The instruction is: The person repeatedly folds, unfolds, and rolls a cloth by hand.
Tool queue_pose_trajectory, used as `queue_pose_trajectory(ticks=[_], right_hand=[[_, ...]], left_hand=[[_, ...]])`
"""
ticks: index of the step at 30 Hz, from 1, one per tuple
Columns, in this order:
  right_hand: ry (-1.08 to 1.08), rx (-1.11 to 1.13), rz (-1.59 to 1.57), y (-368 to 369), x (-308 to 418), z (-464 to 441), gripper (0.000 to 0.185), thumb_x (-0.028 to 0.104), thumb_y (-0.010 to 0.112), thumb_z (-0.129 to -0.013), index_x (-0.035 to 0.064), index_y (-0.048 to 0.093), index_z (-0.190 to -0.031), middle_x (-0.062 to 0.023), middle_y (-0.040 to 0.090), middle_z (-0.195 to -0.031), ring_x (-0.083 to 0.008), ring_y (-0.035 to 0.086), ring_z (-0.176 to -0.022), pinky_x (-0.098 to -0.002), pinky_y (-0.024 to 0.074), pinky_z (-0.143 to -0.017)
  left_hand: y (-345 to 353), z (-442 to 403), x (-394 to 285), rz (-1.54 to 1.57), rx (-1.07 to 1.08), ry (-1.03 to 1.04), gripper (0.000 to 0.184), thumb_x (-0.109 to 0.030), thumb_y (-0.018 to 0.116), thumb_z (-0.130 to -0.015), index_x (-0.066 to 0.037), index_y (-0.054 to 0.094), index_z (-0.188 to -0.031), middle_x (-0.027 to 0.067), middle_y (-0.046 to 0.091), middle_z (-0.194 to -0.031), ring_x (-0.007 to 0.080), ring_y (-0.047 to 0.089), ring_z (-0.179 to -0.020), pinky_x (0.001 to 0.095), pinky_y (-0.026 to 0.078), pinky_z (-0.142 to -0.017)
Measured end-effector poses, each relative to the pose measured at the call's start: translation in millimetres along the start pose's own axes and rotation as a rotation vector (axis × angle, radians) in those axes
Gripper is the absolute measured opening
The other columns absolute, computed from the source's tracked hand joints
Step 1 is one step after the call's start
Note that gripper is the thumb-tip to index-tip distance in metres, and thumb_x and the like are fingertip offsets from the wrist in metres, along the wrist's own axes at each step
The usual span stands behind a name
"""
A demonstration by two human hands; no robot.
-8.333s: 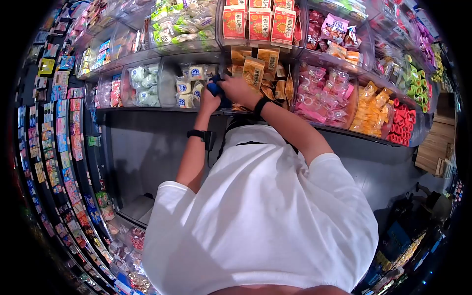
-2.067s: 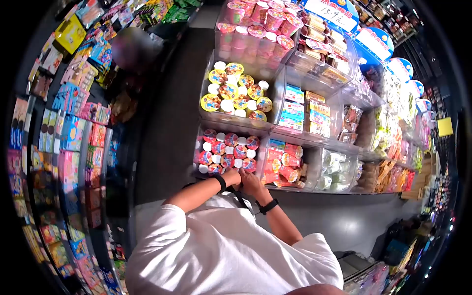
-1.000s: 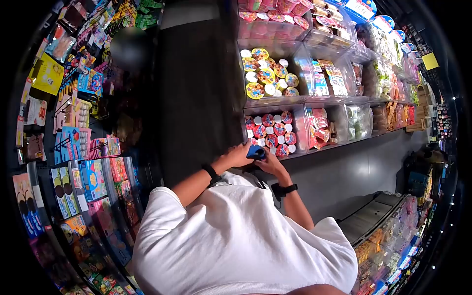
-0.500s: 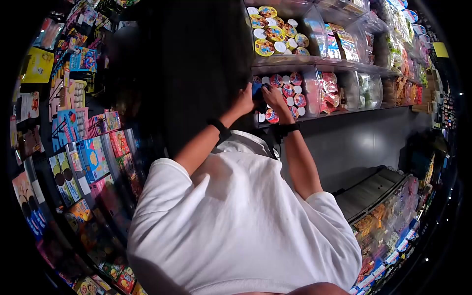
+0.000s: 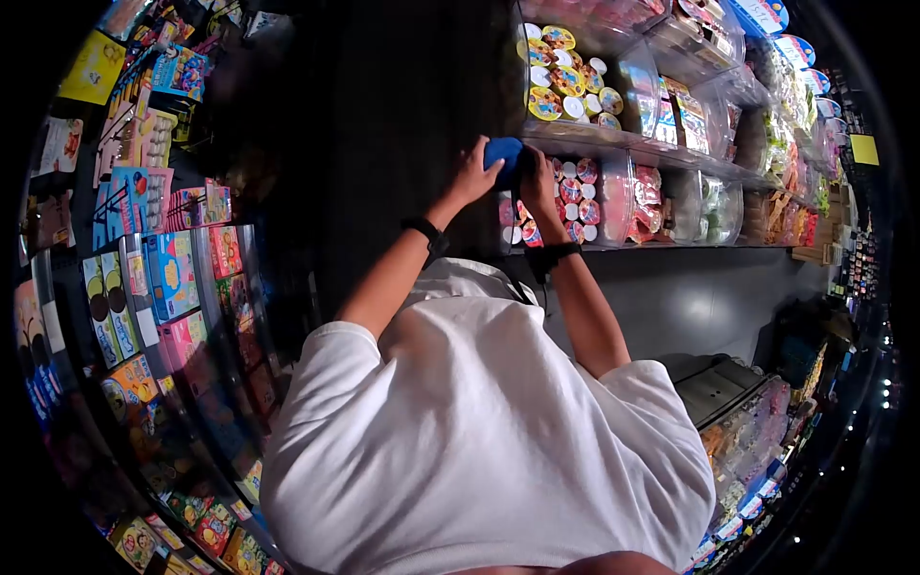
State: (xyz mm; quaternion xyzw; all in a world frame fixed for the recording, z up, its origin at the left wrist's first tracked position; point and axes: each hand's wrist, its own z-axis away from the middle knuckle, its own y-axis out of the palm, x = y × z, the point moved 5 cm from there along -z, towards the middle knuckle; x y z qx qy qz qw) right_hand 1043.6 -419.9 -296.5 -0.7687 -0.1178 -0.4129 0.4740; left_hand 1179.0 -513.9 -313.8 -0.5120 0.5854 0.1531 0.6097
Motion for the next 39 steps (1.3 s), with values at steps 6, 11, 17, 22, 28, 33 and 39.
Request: queue_pose_trajectory(ticks=[6,11,17,22,28,33,39], right_hand=[[-0.042,-0.005,-0.099,9,-12,-10,0.023,0.008,0.060,-0.086,0.0054,0.061,-0.109,-0.0222,0.067,-0.098,-0.0427,0.063,-0.095,-0.0418,0.0509,-0.081],[0.023,0.076,0.000,0,-29,29,0.024,0.011,0.063,-0.086,0.0026,0.058,-0.108,-0.0225,0.067,-0.094,-0.0417,0.064,-0.090,-0.0424,0.0505,-0.075],[0.199,0.057,0.015,1,-27,69,0.035,0.021,0.061,-0.090,-0.0007,0.044,-0.113,-0.0291,0.060,-0.102,-0.0471,0.059,-0.090,-0.0491,0.0472,-0.077],[0.221,-0.028,0.016,8,23,32,0.050,0.029,0.067,-0.087,-0.0036,0.045,-0.117,-0.0310,0.055,-0.108,-0.0489,0.052,-0.103,-0.0529,0.0426,-0.089],[0.116,0.042,0.142,34,-5,22,0.056,0.017,0.064,-0.082,-0.0030,0.036,-0.126,-0.0364,0.051,-0.112,-0.0542,0.054,-0.102,-0.0555,0.0478,-0.084],[0.394,0.437,0.015,26,-17,66,0.051,0.016,0.057,-0.087,-0.0123,0.032,-0.120,-0.0412,0.058,-0.103,-0.0527,0.060,-0.099,-0.0527,0.0484,-0.080],[0.334,0.591,-0.426,50,-72,43,0.058,0.027,0.059,-0.091,-0.0052,0.034,-0.132,-0.0154,0.064,-0.096,-0.0247,0.063,-0.093,-0.0351,0.0502,-0.080]], left_hand=[[-23,4,-27,-0.292,0.148,0.061,0.046,-0.024,0.062,-0.088,0.001,0.046,-0.123,0.0281,0.061,-0.111,0.0472,0.058,-0.104,0.0527,0.048,-0.087],[8,55,15,-0.276,0.611,-0.312,0.066,-0.040,0.055,-0.090,0.002,0.040,-0.138,0.0380,0.056,-0.119,0.0509,0.054,-0.115,0.0526,0.044,-0.099],[-9,50,-13,-0.212,0.481,-0.229,0.042,-0.038,0.069,-0.077,0.002,0.065,-0.089,0.0298,0.065,-0.098,0.0469,0.062,-0.098,0.0515,0.050,-0.086],[-31,2,-16,-0.206,-0.025,0.079,0.039,-0.007,0.075,-0.069,-0.005,0.053,-0.101,0.0190,0.060,-0.100,0.0413,0.060,-0.094,0.0481,0.050,-0.078],[4,0,4,-0.208,0.272,-0.210,0.058,-0.022,0.069,-0.075,-0.001,0.045,-0.124,0.0267,0.058,-0.120,0.0458,0.054,-0.113,0.0485,0.048,-0.092],[21,34,3,-0.253,0.724,-0.221,0.049,-0.016,0.059,-0.076,0.005,0.053,-0.120,0.0366,0.058,-0.114,0.0504,0.058,-0.107,0.0503,0.049,-0.093],[4,-9,-24,0.014,0.460,-0.108,0.047,-0.021,0.065,-0.074,-0.001,0.054,-0.116,0.0263,0.064,-0.110,0.0400,0.062,-0.106,0.0440,0.049,-0.092]])
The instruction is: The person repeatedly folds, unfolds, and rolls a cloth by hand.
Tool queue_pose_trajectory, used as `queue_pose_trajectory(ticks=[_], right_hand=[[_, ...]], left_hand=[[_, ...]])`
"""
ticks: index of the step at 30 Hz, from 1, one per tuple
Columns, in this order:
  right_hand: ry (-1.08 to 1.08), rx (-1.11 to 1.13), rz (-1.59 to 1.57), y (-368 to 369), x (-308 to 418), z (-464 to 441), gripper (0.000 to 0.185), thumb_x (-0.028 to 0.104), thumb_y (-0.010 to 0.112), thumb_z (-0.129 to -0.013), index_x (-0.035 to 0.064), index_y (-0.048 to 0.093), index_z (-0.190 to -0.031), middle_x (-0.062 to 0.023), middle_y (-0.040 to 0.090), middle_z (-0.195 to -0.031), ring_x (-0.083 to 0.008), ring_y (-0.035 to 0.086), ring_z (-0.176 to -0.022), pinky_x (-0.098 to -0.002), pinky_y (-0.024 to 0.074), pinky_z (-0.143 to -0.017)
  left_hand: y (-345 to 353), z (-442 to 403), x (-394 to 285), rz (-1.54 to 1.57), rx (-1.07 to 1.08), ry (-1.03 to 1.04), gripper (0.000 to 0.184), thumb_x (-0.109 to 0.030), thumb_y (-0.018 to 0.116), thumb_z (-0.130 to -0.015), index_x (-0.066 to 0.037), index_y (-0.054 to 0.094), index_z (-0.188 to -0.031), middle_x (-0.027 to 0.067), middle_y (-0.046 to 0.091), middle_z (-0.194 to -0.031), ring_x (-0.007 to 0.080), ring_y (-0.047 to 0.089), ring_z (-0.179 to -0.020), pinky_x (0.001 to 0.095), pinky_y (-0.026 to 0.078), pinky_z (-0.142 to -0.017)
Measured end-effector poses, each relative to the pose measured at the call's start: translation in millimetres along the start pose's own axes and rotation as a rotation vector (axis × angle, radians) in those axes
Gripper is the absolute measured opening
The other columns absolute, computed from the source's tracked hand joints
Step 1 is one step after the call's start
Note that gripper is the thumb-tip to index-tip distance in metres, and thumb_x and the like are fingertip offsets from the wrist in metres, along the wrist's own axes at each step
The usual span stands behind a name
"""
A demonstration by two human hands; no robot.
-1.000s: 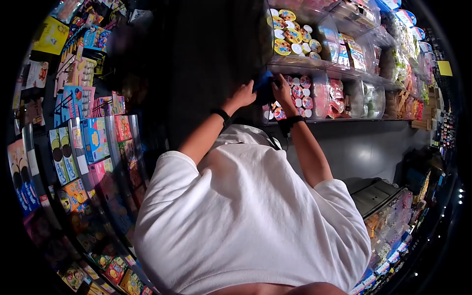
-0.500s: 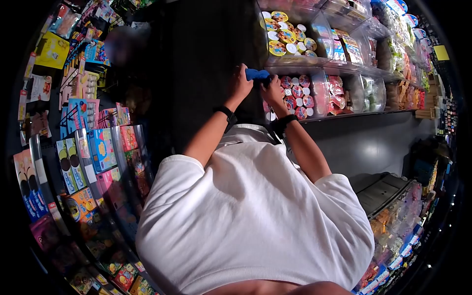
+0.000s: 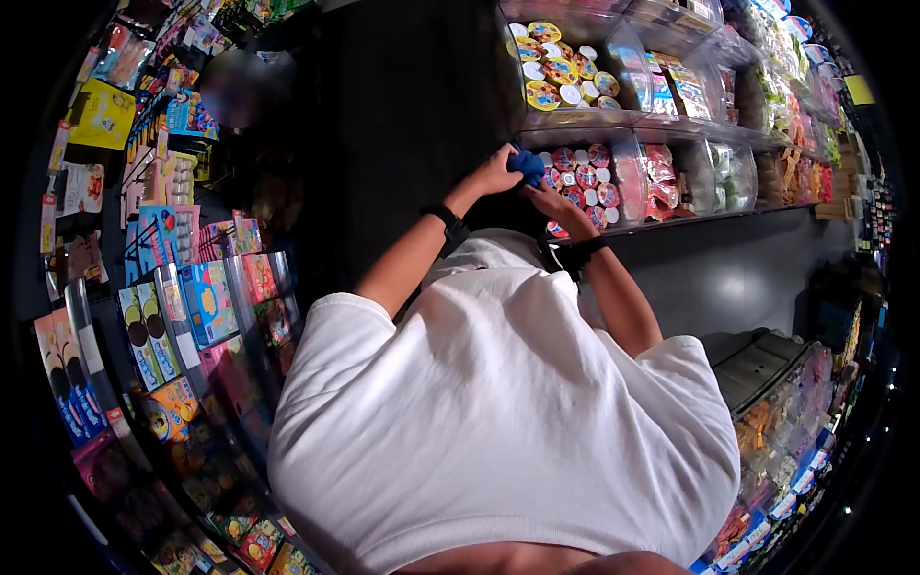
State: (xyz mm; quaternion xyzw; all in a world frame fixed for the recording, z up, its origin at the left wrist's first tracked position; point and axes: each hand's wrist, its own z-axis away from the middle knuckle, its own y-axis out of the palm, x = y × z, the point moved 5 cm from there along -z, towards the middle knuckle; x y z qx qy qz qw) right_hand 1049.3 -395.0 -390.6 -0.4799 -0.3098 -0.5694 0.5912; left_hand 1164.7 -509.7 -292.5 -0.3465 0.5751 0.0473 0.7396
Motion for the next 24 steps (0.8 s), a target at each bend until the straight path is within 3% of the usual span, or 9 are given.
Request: queue_pose_trajectory(ticks=[2,7,9,11,14,17,19,22,24], right_hand=[[0.216,-0.153,0.110,-2,26,4,0.058,0.037,0.056,-0.094,-0.0051,0.040,-0.130,-0.0132,0.064,-0.094,-0.0221,0.062,-0.088,-0.0343,0.0505,-0.076],[-0.210,-0.311,0.241,-2,-4,-28,0.056,0.038,0.060,-0.089,-0.0024,0.048,-0.125,-0.0262,0.065,-0.107,-0.0401,0.065,-0.101,-0.0441,0.0511,-0.082],[-0.130,-0.278,0.178,-1,17,-8,0.044,0.035,0.060,-0.089,-0.0001,0.055,-0.115,-0.0243,0.067,-0.102,-0.0379,0.067,-0.096,-0.0441,0.0517,-0.080],[0.174,-0.108,0.258,2,50,28,0.044,0.030,0.057,-0.092,0.0008,0.050,-0.125,-0.0197,0.067,-0.104,-0.0261,0.064,-0.093,-0.0385,0.0505,-0.081],[0.171,-0.012,0.250,7,-1,54,0.065,0.038,0.059,-0.092,0.0036,0.035,-0.142,-0.0148,0.065,-0.116,-0.0244,0.061,-0.103,-0.0353,0.0489,-0.086],[0.484,0.096,-0.055,10,74,93,0.073,0.041,0.059,-0.093,0.0040,0.027,-0.148,-0.0130,0.059,-0.128,-0.0216,0.056,-0.112,-0.0312,0.0465,-0.091],[0.560,0.015,-0.115,6,68,82,0.063,0.039,0.056,-0.094,-0.0031,0.040,-0.138,-0.0136,0.054,-0.130,-0.0223,0.050,-0.118,-0.0330,0.0411,-0.100],[0.132,0.084,-0.222,5,0,16,0.048,0.033,0.046,-0.098,-0.0006,0.048,-0.132,-0.0097,0.057,-0.125,-0.0203,0.052,-0.114,-0.0339,0.0440,-0.096],[0.239,0.133,-0.254,2,38,10,0.040,0.027,0.044,-0.098,0.0011,0.051,-0.129,-0.0077,0.061,-0.117,-0.0202,0.056,-0.105,-0.0322,0.0463,-0.092]], left_hand=[[-4,-17,-4,0.239,-0.067,-0.004,0.046,-0.026,0.068,-0.075,-0.003,0.054,-0.112,0.0226,0.064,-0.105,0.0332,0.063,-0.101,0.0414,0.049,-0.090],[20,-19,11,0.149,-0.045,-0.026,0.054,-0.033,0.070,-0.083,-0.001,0.045,-0.119,0.0293,0.061,-0.108,0.0409,0.062,-0.102,0.0449,0.049,-0.089],[33,-3,22,-0.028,-0.016,-0.112,0.082,-0.044,0.064,-0.087,0.010,0.032,-0.139,0.0365,0.053,-0.127,0.0457,0.055,-0.119,0.0445,0.046,-0.098],[58,-4,57,-0.044,0.149,-0.171,0.090,-0.052,0.060,-0.087,0.013,0.029,-0.142,0.0375,0.051,-0.130,0.0454,0.053,-0.122,0.0424,0.044,-0.101],[48,20,23,-0.105,0.472,-0.152,0.088,-0.056,0.059,-0.087,0.013,0.038,-0.137,0.0370,0.052,-0.129,0.0453,0.053,-0.122,0.0428,0.043,-0.102],[27,33,-25,-0.213,0.390,-0.171,0.071,-0.046,0.062,-0.088,0.002,0.042,-0.135,0.0339,0.055,-0.127,0.0454,0.054,-0.120,0.0457,0.044,-0.099],[34,25,-22,-0.152,0.268,-0.045,0.059,-0.041,0.060,-0.090,0.000,0.044,-0.130,0.0330,0.056,-0.124,0.0467,0.055,-0.116,0.0471,0.044,-0.098],[18,21,-44,-0.051,0.167,-0.023,0.055,-0.039,0.058,-0.093,-0.002,0.043,-0.131,0.0316,0.056,-0.125,0.0461,0.053,-0.118,0.0469,0.043,-0.100],[14,10,-39,-0.001,0.109,-0.046,0.054,-0.039,0.058,-0.093,-0.003,0.043,-0.130,0.0315,0.056,-0.125,0.0464,0.053,-0.117,0.0475,0.043,-0.099]])
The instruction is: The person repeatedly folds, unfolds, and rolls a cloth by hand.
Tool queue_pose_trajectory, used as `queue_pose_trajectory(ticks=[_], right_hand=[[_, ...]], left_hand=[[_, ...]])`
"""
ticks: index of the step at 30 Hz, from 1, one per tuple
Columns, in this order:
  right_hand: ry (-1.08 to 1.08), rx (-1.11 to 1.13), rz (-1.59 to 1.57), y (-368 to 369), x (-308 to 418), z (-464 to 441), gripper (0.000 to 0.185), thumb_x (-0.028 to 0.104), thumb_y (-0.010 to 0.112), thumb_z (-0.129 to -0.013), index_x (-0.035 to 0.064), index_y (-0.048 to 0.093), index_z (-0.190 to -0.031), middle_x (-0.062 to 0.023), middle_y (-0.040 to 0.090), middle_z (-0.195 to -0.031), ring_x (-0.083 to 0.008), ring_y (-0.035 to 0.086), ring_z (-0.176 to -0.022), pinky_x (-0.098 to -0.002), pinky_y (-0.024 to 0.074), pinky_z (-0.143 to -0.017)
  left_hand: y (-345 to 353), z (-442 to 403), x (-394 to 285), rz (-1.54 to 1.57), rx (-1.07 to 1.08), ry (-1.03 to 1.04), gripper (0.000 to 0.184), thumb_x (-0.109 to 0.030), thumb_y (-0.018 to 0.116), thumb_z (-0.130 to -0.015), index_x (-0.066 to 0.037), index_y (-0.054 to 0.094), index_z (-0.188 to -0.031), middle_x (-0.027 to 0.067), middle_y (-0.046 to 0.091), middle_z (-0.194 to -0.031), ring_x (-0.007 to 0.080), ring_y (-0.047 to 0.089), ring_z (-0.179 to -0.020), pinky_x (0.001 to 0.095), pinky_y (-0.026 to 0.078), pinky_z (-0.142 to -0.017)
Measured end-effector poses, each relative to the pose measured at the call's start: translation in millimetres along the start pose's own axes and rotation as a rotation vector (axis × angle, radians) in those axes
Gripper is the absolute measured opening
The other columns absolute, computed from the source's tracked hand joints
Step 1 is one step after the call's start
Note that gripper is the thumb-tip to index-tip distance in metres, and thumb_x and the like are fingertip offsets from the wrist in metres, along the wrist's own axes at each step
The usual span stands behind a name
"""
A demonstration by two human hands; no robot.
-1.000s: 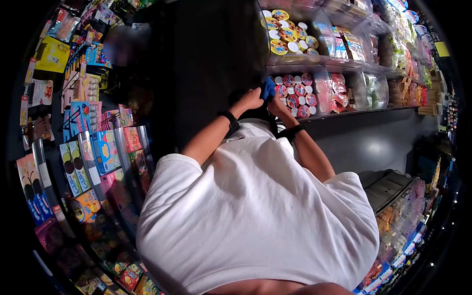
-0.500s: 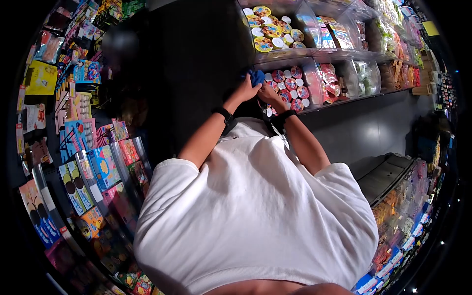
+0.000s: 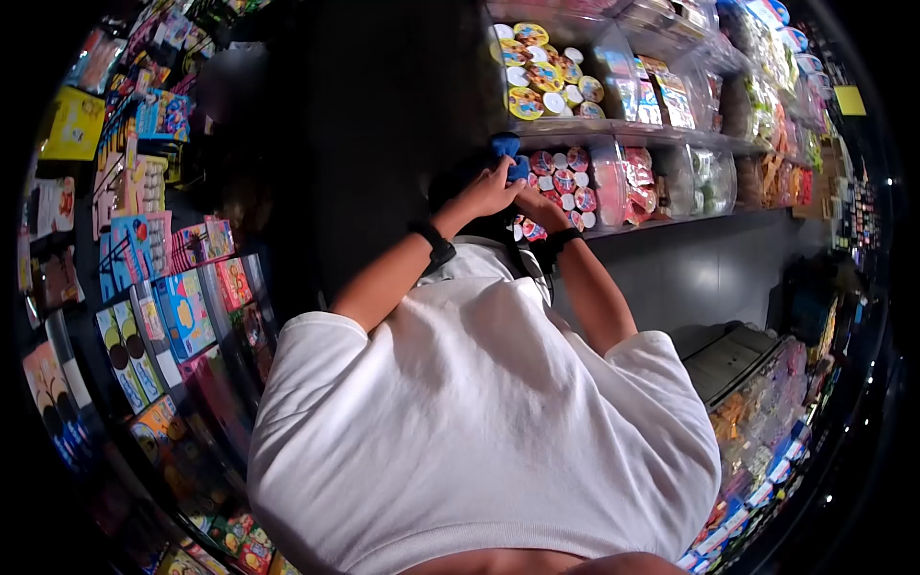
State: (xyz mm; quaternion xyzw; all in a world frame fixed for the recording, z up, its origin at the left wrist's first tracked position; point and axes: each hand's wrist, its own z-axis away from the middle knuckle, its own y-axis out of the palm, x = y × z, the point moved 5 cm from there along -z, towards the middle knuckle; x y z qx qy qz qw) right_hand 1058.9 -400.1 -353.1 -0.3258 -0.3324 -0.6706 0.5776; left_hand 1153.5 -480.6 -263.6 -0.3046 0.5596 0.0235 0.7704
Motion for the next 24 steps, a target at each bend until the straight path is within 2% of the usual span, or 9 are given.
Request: queue_pose_trajectory(ticks=[3,5,7,11,12,15,19,21,24], right_hand=[[-0.423,-0.060,0.179,4,47,-12,0.034,0.023,0.044,-0.098,0.0033,0.055,-0.124,-0.0054,0.062,-0.112,-0.0186,0.058,-0.098,-0.0319,0.0480,-0.087],[-0.548,-0.082,0.223,5,44,-11,0.032,0.021,0.044,-0.098,0.0040,0.056,-0.123,-0.0046,0.063,-0.110,-0.0181,0.059,-0.096,-0.0318,0.0486,-0.085],[-0.862,-0.064,0.523,3,45,4,0.029,0.018,0.046,-0.096,0.0046,0.058,-0.119,-0.0037,0.063,-0.109,-0.0167,0.060,-0.094,-0.0314,0.0494,-0.083],[0.060,0.078,-0.298,-24,-24,32,0.036,0.018,0.049,-0.095,0.0068,0.055,-0.129,-0.0021,0.064,-0.112,-0.0189,0.061,-0.100,-0.0320,0.0504,-0.084],[0.195,0.042,-0.067,-19,-24,52,0.041,0.021,0.050,-0.095,0.0087,0.050,-0.135,-0.0023,0.063,-0.117,-0.0192,0.060,-0.101,-0.0329,0.0509,-0.083],[-0.094,0.160,0.568,-10,-12,75,0.042,0.025,0.056,-0.091,0.0084,0.052,-0.130,-0.0066,0.061,-0.116,-0.0249,0.058,-0.107,-0.0363,0.0493,-0.088],[-0.780,0.062,0.896,-7,-5,48,0.035,0.020,0.063,-0.083,0.0088,0.060,-0.117,-0.0153,0.064,-0.109,-0.0342,0.061,-0.101,-0.0406,0.0497,-0.087],[-0.844,0.001,0.882,-1,2,30,0.035,0.020,0.063,-0.084,0.0091,0.060,-0.117,-0.0158,0.064,-0.109,-0.0349,0.061,-0.100,-0.0414,0.0497,-0.086],[-0.633,-0.049,0.758,-1,8,5,0.035,0.020,0.062,-0.084,0.0097,0.059,-0.117,-0.0166,0.064,-0.109,-0.0360,0.062,-0.100,-0.0426,0.0497,-0.085]], left_hand=[[12,-35,41,0.007,-0.236,0.098,0.052,-0.038,0.064,-0.088,-0.006,0.044,-0.124,0.0318,0.059,-0.116,0.0491,0.057,-0.108,0.0498,0.048,-0.091],[9,-43,45,0.100,-0.201,-0.039,0.052,-0.037,0.066,-0.086,-0.006,0.044,-0.121,0.0315,0.060,-0.111,0.0496,0.058,-0.104,0.0504,0.049,-0.087],[10,-41,39,0.071,-0.156,0.017,0.058,-0.042,0.066,-0.086,-0.005,0.042,-0.123,0.0308,0.062,-0.109,0.0473,0.060,-0.105,0.0487,0.049,-0.088],[11,13,-6,0.027,0.259,-0.001,0.074,-0.048,0.070,-0.084,-0.005,0.034,-0.134,0.0345,0.058,-0.118,0.0479,0.058,-0.111,0.0466,0.045,-0.095],[17,27,-8,0.023,0.331,-0.019,0.076,-0.047,0.069,-0.084,-0.005,0.031,-0.135,0.0356,0.057,-0.118,0.0483,0.058,-0.112,0.0468,0.045,-0.096],[30,44,-4,-0.068,0.477,-0.097,0.082,-0.042,0.069,-0.085,-0.002,0.024,-0.139,0.0394,0.054,-0.121,0.0498,0.055,-0.115,0.0475,0.045,-0.097],[19,43,-15,-0.201,0.268,-0.086,0.094,-0.055,0.068,-0.083,-0.001,0.023,-0.145,0.0427,0.037,-0.138,0.0542,0.045,-0.125,0.0492,0.040,-0.105],[10,37,-16,-0.121,0.194,-0.078,0.104,-0.066,0.065,-0.080,-0.001,0.022,-0.149,0.0437,0.030,-0.142,0.0539,0.036,-0.133,0.0484,0.035,-0.110],[2,29,1,-0.087,0.077,-0.038,0.105,-0.066,0.064,-0.081,0.002,0.024,-0.149,0.0434,0.030,-0.142,0.0524,0.037,-0.133,0.0468,0.035,-0.110]])
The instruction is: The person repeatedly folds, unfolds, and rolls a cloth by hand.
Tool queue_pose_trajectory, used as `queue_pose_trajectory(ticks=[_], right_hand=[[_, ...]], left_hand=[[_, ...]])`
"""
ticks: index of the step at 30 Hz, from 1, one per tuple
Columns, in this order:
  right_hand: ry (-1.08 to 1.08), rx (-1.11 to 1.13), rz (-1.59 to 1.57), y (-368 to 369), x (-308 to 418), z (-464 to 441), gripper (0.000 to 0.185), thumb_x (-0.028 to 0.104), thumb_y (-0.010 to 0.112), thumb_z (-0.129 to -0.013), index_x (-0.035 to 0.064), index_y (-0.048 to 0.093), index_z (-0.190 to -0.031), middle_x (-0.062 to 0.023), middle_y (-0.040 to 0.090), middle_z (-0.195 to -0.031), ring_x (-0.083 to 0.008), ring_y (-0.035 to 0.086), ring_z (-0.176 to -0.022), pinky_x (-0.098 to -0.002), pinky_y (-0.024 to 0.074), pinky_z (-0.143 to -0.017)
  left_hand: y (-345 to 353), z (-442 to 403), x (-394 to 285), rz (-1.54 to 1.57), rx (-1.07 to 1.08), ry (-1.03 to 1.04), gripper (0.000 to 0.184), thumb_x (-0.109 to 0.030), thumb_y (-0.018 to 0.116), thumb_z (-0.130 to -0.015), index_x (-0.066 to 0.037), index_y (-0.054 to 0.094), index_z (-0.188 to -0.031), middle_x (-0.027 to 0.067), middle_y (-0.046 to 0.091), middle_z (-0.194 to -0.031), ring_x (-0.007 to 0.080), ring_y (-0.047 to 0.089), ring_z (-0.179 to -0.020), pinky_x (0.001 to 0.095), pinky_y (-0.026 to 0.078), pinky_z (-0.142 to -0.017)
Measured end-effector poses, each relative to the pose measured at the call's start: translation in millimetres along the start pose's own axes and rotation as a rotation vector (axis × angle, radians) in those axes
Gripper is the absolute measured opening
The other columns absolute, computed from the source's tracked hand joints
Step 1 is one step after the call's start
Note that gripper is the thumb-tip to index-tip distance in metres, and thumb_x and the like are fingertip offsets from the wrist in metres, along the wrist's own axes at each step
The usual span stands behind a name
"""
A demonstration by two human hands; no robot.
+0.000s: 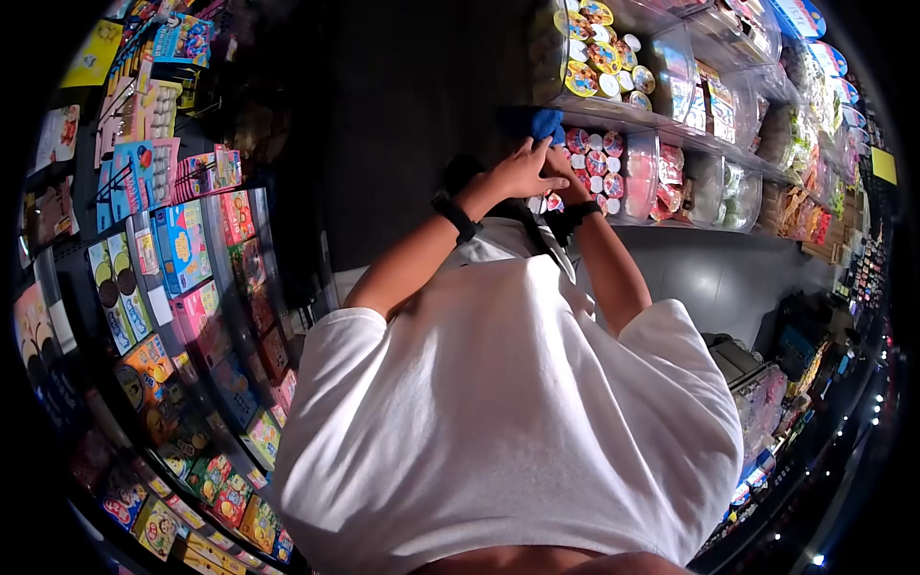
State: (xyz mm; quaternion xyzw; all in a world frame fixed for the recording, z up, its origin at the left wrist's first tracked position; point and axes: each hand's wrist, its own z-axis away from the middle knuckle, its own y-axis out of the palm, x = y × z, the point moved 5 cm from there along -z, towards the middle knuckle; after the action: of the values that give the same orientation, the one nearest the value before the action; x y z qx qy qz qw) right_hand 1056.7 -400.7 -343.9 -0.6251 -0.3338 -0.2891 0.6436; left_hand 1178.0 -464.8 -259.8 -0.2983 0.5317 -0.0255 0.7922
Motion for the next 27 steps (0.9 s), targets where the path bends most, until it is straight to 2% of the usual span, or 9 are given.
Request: queue_pose_trajectory(ticks=[5,7,9,15,17,18,22,25,27], right_hand=[[0.202,0.045,-0.174,-2,6,10,0.034,0.020,0.062,-0.085,0.0105,0.059,-0.117,-0.0180,0.065,-0.109,-0.0378,0.063,-0.098,-0.0446,0.0498,-0.084],[0.279,-0.006,-0.143,4,4,15,0.034,0.021,0.062,-0.085,0.0109,0.059,-0.118,-0.0185,0.065,-0.109,-0.0386,0.063,-0.098,-0.0454,0.0499,-0.083],[0.402,-0.022,0.018,14,-6,19,0.029,0.023,0.061,-0.085,0.0105,0.059,-0.111,-0.0205,0.067,-0.102,-0.0436,0.063,-0.097,-0.0465,0.0495,-0.077],[0.418,-0.068,-0.036,5,-5,5,0.026,0.026,0.066,-0.081,0.0054,0.063,-0.096,-0.0179,0.067,-0.091,-0.0346,0.066,-0.088,-0.0423,0.0496,-0.076],[0.437,-0.217,0.117,-1,2,2,0.035,0.029,0.070,-0.077,0.0026,0.060,-0.098,-0.0237,0.067,-0.092,-0.0420,0.065,-0.089,-0.0484,0.0502,-0.077],[0.309,-0.297,0.260,-3,2,-4,0.041,0.027,0.070,-0.075,0.0002,0.056,-0.103,-0.0284,0.066,-0.092,-0.0474,0.063,-0.089,-0.0536,0.0497,-0.077],[0.418,-0.303,0.316,-1,-11,-6,0.039,0.014,0.062,-0.073,-0.0008,0.053,-0.109,-0.0287,0.066,-0.088,-0.0485,0.063,-0.086,-0.0544,0.0494,-0.077],[0.539,-0.166,0.291,0,6,18,0.034,0.013,0.061,-0.071,-0.0037,0.058,-0.101,-0.0314,0.065,-0.090,-0.0486,0.063,-0.086,-0.0545,0.0502,-0.076],[0.538,-0.103,0.207,-7,35,36,0.025,0.009,0.057,-0.070,-0.0083,0.060,-0.087,-0.0311,0.064,-0.079,-0.0473,0.063,-0.084,-0.0525,0.0506,-0.074]], left_hand=[[-1,21,1,0.049,-0.008,0.013,0.097,-0.061,0.068,-0.080,0.003,0.032,-0.144,0.0377,0.044,-0.136,0.0466,0.048,-0.126,0.0458,0.041,-0.105],[17,33,5,0.009,0.213,-0.026,0.100,-0.058,0.071,-0.078,0.004,0.029,-0.144,0.0360,0.049,-0.132,0.0458,0.051,-0.122,0.0450,0.043,-0.102],[31,42,13,-0.003,0.260,0.003,0.104,-0.054,0.075,-0.076,0.005,0.023,-0.143,0.0343,0.052,-0.128,0.0453,0.052,-0.121,0.0444,0.044,-0.100],[28,39,33,0.049,0.120,-0.050,0.093,-0.035,0.072,-0.071,0.004,0.028,-0.143,0.0344,0.055,-0.125,0.0446,0.055,-0.118,0.0460,0.045,-0.101],[21,37,31,0.065,0.096,-0.088,0.083,-0.034,0.076,-0.071,0.006,0.037,-0.133,0.0364,0.057,-0.119,0.0466,0.055,-0.115,0.0459,0.047,-0.096],[21,32,38,0.021,0.115,-0.112,0.080,-0.034,0.077,-0.071,0.007,0.041,-0.129,0.0357,0.060,-0.115,0.0454,0.057,-0.113,0.0456,0.048,-0.094],[22,31,51,-0.071,0.143,-0.047,0.075,-0.036,0.077,-0.071,0.009,0.047,-0.123,0.0351,0.062,-0.111,0.0448,0.059,-0.110,0.0448,0.049,-0.092],[24,38,48,-0.066,0.185,-0.075,0.060,-0.034,0.076,-0.073,0.007,0.055,-0.111,0.0306,0.063,-0.110,0.0432,0.061,-0.106,0.0449,0.050,-0.087],[23,41,38,-0.078,0.166,-0.049,0.052,-0.033,0.076,-0.075,0.005,0.057,-0.105,0.0278,0.065,-0.105,0.0426,0.062,-0.102,0.0456,0.050,-0.085]])
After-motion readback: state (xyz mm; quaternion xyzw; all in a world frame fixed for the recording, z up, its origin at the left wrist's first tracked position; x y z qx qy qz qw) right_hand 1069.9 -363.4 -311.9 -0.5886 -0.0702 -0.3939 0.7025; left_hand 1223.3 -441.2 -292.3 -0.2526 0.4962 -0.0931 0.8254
